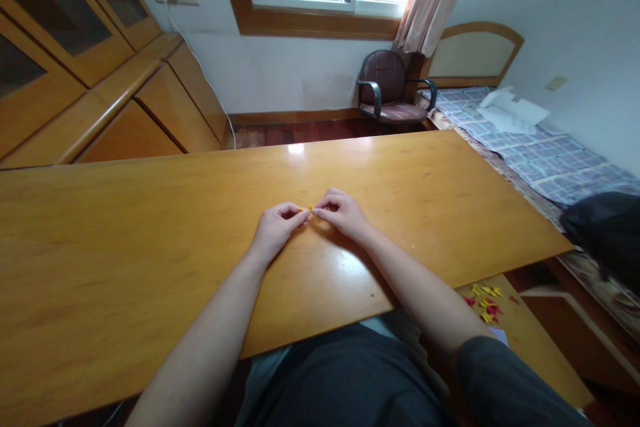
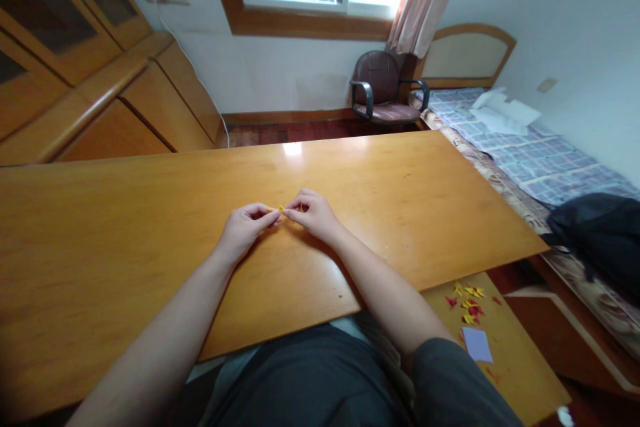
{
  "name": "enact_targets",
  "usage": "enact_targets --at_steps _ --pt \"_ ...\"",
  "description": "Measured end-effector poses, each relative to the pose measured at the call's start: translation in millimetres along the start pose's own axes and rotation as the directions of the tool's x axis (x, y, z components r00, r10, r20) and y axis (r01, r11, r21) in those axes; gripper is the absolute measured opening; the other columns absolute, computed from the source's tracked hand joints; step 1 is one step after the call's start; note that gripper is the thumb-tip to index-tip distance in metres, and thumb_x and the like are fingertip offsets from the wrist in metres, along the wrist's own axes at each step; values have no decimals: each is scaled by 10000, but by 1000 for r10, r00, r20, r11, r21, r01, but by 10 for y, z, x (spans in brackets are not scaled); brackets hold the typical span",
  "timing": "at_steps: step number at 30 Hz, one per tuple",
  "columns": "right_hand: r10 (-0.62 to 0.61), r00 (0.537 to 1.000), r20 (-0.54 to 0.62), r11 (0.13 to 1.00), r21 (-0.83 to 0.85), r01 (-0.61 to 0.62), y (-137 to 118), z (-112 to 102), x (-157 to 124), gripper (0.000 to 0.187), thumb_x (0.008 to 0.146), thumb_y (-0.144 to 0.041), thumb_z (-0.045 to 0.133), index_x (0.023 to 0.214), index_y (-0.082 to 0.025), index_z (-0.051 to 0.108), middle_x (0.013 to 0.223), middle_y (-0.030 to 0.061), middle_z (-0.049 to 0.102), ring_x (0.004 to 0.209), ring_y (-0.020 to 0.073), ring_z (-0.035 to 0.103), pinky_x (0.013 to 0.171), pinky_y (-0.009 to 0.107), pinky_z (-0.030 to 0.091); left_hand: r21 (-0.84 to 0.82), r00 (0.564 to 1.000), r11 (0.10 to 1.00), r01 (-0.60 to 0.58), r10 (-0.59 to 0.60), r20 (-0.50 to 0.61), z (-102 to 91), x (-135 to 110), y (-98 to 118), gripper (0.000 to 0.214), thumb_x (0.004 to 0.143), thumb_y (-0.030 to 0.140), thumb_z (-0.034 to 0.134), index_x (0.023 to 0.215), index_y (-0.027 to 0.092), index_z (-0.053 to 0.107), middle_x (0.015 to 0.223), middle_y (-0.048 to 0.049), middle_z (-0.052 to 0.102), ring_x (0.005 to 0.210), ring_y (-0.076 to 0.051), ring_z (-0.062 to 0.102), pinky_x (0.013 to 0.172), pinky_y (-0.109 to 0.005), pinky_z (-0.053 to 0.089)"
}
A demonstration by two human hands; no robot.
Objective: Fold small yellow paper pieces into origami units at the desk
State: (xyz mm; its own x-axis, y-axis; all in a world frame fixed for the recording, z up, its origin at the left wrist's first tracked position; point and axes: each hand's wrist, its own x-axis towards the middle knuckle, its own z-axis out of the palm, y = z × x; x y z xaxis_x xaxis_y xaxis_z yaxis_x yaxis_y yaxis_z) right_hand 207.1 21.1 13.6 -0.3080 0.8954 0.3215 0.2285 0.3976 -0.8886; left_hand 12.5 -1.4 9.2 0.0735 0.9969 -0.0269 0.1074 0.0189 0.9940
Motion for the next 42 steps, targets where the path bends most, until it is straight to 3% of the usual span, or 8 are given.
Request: enact_targets --at_steps 8,11,13,16,20,25,31,42 --pt "-20 1000 -13 1000 -6 20 -22 -1 1 159 831 -306 732 749 -170 730 716 1 565 678 128 506 635 270 395 -33 1000 999 -15 14 -21 15 -12 15 264 693 411 805 682 167 702 674 -20 715 602 -128 604 620 -236 468" --pt "-7 999 -46 1000 -5 7 1 -11 11 159 810 -334 762 874 -190 746 798 2 575 674 117 478 642 265 406 -114 998 993 -14 7 -58 27 -7 28 276 675 417 822 736 167 722 706 -26 728 636 -139 624 649 -247 491" --pt "25 998 -53 999 22 -24 27 -13 17 290 761 -347 806 1007 -211 737 914 12 589 665 103 466 629 256 414 -166 997 986 -21 8 -80 28 -4 34 286 665 417 833 754 165 730 709 -28 730 653 -142 632 667 -251 500" --pt "55 998 -31 995 89 -52 48 -1 19 360 742 -359 817 1060 -217 724 984 25 611 672 98 483 626 250 424 -222 995 974 -42 20 -101 23 0 33 291 657 411 846 773 167 739 712 -27 732 670 -140 637 681 -249 503" --pt "85 996 -1 982 169 -84 22 31 1 322 757 -389 795 1011 -204 729 936 19 646 670 102 510 630 250 431 -220 995 973 -69 49 -92 18 5 14 297 658 416 853 788 170 749 738 -33 739 698 -148 647 713 -267 515" --pt "130 990 -46 969 216 -118 7 65 -20 313 760 -457 772 901 -183 715 801 3 638 647 108 521 612 246 432 -140 993 987 -84 71 -92 7 8 -39 345 695 480 819 826 168 755 796 -57 759 738 -173 672 753 -300 537" --pt "173 984 -48 960 231 -158 39 113 -14 345 734 -489 771 840 -173 679 740 0 638 636 117 541 615 253 438 -103 988 987 -123 113 -101 4 -9 -62 286 737 433 802 853 177 752 816 -46 762 755 -166 684 769 -285 540" --pt "39 994 -101 999 20 -38 -37 86 -26 194 819 -372 723 790 -180 705 754 17 668 685 137 576 659 275 447 40 985 991 -125 129 -113 9 -37 18 268 767 429 757 854 175 752 833 -52 766 776 -183 697 775 -283 539"
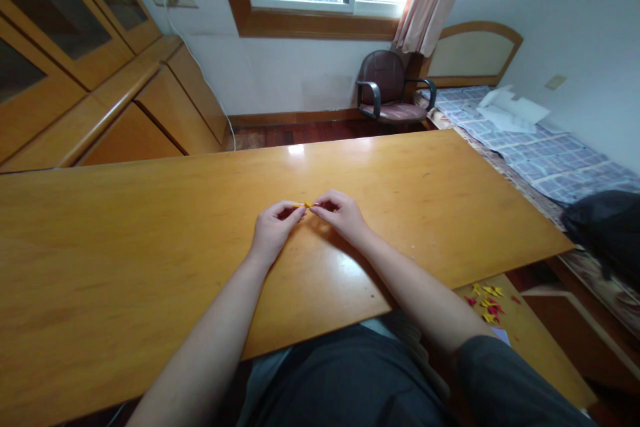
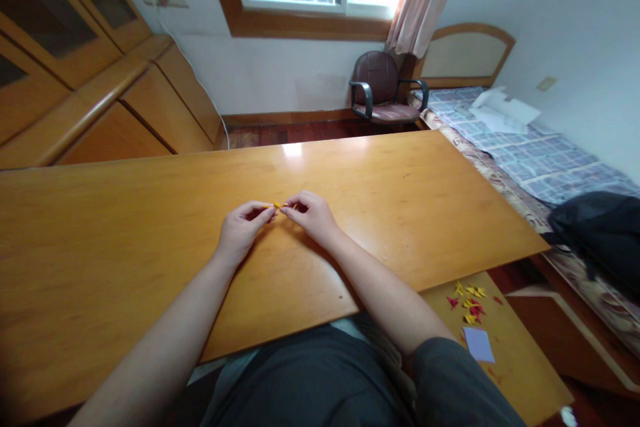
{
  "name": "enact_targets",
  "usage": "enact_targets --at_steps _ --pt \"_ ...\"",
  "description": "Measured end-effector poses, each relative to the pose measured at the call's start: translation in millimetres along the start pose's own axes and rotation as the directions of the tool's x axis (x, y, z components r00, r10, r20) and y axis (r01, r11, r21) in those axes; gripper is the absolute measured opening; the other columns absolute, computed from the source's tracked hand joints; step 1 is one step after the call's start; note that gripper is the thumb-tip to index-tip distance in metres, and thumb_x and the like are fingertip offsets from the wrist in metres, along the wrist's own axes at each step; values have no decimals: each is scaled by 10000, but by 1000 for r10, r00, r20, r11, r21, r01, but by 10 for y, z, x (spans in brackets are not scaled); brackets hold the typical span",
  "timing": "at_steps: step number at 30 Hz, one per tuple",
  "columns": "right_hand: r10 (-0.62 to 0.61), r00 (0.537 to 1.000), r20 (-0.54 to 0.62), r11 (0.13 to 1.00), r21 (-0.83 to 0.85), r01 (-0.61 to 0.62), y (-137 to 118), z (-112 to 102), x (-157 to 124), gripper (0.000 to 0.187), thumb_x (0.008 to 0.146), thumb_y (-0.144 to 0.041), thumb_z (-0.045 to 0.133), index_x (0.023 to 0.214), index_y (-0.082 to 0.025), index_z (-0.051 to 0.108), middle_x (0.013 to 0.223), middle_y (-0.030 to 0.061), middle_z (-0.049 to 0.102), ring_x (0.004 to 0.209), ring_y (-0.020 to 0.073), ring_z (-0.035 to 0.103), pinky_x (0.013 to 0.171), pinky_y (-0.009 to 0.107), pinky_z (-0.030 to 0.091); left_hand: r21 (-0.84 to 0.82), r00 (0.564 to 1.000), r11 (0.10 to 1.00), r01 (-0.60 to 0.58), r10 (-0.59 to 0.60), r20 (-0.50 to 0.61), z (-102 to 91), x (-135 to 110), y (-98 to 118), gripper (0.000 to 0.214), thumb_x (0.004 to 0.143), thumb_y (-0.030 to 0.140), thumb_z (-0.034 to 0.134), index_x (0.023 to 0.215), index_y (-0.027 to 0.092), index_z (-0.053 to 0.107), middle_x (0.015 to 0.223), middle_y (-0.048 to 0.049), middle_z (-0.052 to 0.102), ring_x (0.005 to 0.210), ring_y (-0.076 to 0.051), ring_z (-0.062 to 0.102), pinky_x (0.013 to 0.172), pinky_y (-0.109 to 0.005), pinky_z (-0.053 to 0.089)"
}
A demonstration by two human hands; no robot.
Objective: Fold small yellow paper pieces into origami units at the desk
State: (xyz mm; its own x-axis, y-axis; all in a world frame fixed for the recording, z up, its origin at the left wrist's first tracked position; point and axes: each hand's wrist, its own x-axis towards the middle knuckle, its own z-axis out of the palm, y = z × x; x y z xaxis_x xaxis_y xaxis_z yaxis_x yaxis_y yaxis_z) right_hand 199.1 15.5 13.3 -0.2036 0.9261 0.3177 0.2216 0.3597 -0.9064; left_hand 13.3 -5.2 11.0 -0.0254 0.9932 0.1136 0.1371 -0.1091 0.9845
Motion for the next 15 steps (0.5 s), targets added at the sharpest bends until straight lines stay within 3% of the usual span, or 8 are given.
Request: enact_targets --at_steps 15 --pt "-30 999 29 999 -13 31 -3 -5 4 213 849 -388 700 796 -182 708 757 17 660 679 134 560 639 270 427 -53 1000 999 -4 5 20 30 9 55 309 745 436 773 895 172 719 831 -35 721 740 -160 656 761 -279 524"
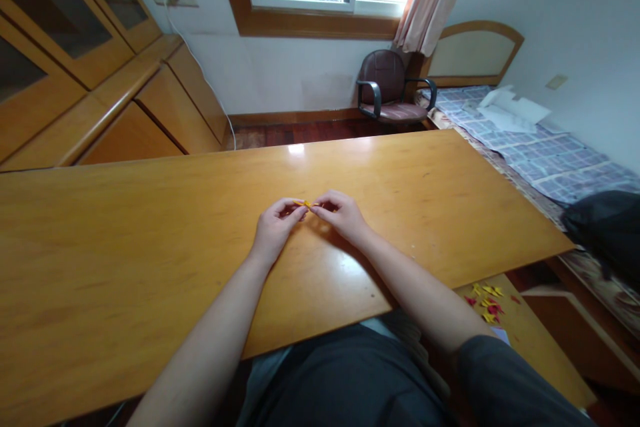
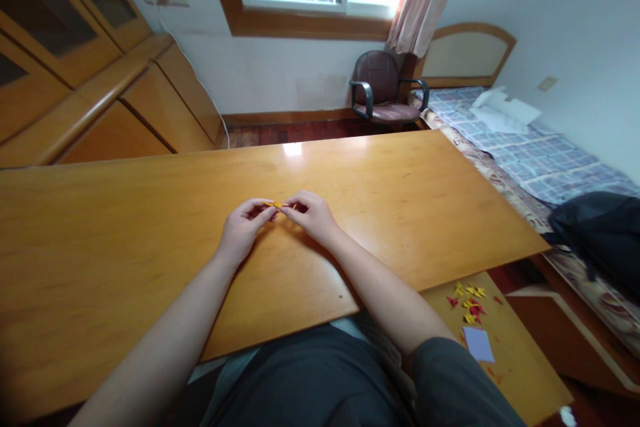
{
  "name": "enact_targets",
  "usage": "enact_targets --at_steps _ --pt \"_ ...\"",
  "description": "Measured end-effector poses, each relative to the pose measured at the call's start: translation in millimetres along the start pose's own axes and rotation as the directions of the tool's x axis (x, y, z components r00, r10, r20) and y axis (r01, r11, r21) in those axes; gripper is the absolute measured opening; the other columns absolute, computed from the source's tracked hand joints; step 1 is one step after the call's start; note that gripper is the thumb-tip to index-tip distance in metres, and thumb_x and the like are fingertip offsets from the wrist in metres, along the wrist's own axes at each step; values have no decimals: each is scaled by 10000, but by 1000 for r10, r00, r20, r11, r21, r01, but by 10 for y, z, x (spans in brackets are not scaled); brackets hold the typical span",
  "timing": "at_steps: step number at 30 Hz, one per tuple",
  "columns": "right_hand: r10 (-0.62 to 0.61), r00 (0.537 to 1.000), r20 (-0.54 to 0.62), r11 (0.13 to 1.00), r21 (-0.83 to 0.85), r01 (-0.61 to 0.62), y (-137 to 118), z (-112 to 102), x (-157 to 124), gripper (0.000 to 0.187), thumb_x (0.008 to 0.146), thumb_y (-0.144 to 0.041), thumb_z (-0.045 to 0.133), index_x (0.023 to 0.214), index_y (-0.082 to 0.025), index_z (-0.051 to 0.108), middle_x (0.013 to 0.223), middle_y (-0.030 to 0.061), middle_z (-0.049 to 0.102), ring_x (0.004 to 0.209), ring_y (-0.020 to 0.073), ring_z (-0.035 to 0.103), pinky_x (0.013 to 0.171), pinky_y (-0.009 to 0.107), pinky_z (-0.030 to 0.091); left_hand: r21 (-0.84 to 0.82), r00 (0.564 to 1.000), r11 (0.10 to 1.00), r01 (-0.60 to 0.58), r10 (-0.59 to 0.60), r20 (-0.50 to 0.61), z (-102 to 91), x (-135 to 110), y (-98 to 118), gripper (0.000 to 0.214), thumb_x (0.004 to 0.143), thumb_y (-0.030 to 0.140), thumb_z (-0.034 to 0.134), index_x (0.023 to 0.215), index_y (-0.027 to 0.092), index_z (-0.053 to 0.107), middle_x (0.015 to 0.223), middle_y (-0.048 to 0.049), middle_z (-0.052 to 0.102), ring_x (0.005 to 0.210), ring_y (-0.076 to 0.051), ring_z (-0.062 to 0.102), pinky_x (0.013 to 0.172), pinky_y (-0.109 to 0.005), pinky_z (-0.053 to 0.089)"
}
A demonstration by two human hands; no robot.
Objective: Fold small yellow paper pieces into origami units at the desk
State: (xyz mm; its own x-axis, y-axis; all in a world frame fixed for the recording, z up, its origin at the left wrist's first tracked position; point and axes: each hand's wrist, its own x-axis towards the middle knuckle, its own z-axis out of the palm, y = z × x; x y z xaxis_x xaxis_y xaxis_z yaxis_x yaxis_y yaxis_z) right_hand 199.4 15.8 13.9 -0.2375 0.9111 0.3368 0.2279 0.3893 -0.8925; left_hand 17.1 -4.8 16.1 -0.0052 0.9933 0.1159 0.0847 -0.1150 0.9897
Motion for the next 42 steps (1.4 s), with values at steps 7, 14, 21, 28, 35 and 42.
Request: enact_targets --at_steps 7,14,21,28,35,42 --pt "-5 1000 21 1000 -13 6 1 -14 9 237 848 -411 702 798 -180 714 753 17 657 678 134 550 637 269 425 -20 999 999 31 -31 14 13 -9 43 363 729 459 786 944 171 735 888 -52 743 778 -177 678 788 -296 536" --pt "1 1000 22 1000 9 -1 6 -15 13 230 847 -404 706 793 -181 717 752 14 654 672 132 547 632 269 420 -1 1000 1000 5 -5 11 5 -11 27 353 714 489 788 874 178 747 894 -59 749 775 -184 681 787 -300 539" --pt "-8 1000 4 1000 -28 8 -29 -19 3 210 850 -394 712 785 -195 724 766 19 668 686 139 557 652 274 435 -12 999 999 41 -41 1 -1 -3 -1 321 698 454 804 830 168 748 783 -44 736 707 -169 659 739 -288 527" --pt "4 1000 11 999 -44 -3 9 -4 -1 191 849 -381 725 815 -195 752 797 30 695 719 147 587 684 280 446 -60 993 991 118 -118 -2 1 5 -4 346 675 475 823 804 158 769 754 -53 745 691 -165 650 716 -283 525" --pt "4 1000 7 1000 -7 -4 75 5 16 265 845 -433 711 786 -176 738 754 27 684 691 140 575 657 269 430 -116 983 977 178 -172 57 -5 22 -37 401 656 497 840 834 144 773 789 -66 760 698 -169 662 739 -297 543" --pt "87 996 -22 990 112 -84 112 23 16 296 804 -463 727 787 -168 718 747 16 665 676 134 558 641 268 425 -136 991 982 127 -119 68 -20 25 -63 366 685 476 830 850 156 763 820 -62 769 739 -171 677 754 -282 541"
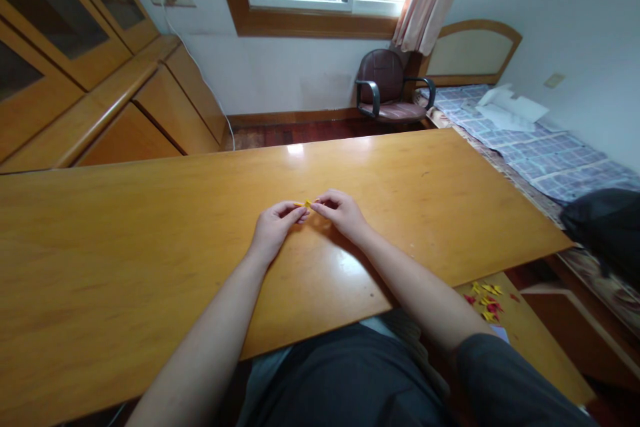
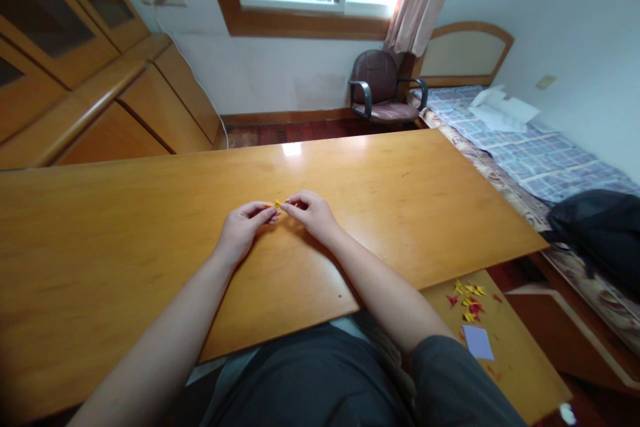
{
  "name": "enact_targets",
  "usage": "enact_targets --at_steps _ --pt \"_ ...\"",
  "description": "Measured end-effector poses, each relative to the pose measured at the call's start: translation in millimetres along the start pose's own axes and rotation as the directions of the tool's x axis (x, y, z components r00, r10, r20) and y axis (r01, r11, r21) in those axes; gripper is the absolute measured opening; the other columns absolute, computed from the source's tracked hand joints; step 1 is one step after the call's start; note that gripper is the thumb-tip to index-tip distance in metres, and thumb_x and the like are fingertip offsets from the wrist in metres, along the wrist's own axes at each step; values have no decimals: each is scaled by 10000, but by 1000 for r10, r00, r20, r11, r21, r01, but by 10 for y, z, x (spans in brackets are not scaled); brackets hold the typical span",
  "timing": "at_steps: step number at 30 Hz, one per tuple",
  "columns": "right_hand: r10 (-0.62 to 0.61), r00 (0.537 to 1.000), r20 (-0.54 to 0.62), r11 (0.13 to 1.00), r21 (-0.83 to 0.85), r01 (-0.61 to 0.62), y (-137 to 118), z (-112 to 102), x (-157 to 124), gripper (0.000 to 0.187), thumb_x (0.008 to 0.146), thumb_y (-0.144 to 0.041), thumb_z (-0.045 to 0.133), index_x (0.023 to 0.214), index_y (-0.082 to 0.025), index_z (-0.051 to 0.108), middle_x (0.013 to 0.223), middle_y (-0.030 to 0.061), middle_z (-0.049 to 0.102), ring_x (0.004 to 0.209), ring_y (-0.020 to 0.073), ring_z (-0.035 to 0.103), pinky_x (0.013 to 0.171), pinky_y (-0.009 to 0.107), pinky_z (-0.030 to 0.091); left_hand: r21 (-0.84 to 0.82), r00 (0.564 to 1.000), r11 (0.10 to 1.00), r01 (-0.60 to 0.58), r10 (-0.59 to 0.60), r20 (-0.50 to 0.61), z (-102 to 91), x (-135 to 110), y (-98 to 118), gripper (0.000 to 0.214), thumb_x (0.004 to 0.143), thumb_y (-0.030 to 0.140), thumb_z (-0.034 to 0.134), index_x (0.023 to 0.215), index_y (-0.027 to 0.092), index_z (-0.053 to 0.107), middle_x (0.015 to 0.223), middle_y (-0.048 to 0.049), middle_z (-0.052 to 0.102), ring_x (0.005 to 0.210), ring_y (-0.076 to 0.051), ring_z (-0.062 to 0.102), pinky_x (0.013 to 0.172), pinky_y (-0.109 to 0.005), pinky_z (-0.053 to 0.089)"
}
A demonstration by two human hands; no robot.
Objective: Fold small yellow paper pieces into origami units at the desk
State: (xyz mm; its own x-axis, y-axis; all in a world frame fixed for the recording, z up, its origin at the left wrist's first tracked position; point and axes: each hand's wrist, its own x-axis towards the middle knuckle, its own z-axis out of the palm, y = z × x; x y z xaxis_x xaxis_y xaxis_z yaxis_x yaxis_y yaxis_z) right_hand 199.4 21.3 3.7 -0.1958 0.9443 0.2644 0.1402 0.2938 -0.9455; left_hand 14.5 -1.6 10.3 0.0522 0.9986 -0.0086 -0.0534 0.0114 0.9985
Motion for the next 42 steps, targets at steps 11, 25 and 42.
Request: enact_targets --at_steps 11,25,42 --pt "-30 999 12 999 -16 30 -17 3 -11 240 804 -429 744 841 -192 759 810 35 705 697 146 581 662 280 435 142 995 988 -68 77 -58 -6 -27 26 265 719 414 793 805 165 766 786 -53 770 721 -166 688 738 -266 538" --pt "-35 998 54 999 -22 37 -80 20 -45 296 794 -424 714 668 -177 611 647 -10 585 610 123 499 595 262 370 202 992 972 -118 123 -12 -19 -48 -17 225 707 343 783 626 163 675 617 4 670 572 -113 576 587 -216 437" --pt "48 998 43 996 74 -51 -120 67 -64 328 750 -455 709 646 -193 542 612 -35 506 584 114 434 575 257 335 121 995 988 -97 101 -25 22 -83 95 223 709 381 769 659 170 717 643 -23 697 611 -146 612 623 -249 492"
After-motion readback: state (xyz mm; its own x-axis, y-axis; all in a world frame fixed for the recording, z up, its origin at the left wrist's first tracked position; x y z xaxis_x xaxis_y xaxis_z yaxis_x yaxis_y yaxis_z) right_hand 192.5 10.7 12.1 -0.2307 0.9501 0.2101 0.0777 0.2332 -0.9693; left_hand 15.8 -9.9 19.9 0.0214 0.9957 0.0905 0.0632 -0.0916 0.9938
